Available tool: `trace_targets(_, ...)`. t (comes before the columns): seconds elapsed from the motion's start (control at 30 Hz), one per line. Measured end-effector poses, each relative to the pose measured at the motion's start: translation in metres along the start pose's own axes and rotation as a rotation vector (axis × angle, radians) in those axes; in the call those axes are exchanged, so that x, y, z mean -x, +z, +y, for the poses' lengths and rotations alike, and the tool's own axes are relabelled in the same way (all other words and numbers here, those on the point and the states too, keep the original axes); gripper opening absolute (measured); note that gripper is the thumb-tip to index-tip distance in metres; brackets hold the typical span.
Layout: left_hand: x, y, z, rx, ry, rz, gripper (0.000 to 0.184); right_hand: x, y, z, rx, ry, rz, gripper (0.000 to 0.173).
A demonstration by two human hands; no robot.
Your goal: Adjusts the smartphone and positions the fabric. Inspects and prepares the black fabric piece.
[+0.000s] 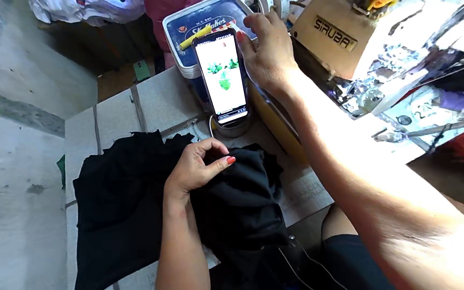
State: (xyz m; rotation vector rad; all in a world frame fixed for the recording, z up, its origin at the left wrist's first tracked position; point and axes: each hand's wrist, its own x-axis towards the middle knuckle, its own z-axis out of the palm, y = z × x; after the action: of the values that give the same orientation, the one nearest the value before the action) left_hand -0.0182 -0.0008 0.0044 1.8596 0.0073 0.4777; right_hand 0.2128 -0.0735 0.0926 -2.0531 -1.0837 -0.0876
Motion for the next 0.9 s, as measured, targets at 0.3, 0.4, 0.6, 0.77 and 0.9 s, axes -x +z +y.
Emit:
trace_targets(0.3,-0.0008,0.0039,0.0021,-0.14,-0.102,-0.029,0.009,0.0009,-0.0019,-0.0024,0.011,0.007,-0.01,0.039)
trace_targets(0.4,-0.0003,0.0041,0.0007,-0.147,-0.1,-0.016,0.007,0.0006,-0.0014,-0.0023,0.019,0.007,-0.008,0.038)
trace_targets(0.6,-0.0007,0.0052,0.0023,-0.147,-0.102,0.099,0.007,-0.0002,-0.002,-0.0029,0.025,0.011,-0.021,0.036)
trace_targets(0.77,-0.0018,0.0067,0.0045,-0.142,-0.098,0.155,0.007,0.0007,-0.0028,-0.004,0.03,0.005,-0.028,0.034)
trace_targets(0.9,-0.0012,0.0067,0.006,-0.127,-0.064,0.163,0.006,0.0006,-0.0035,-0.0048,0.052,0.012,-0.033,0.035)
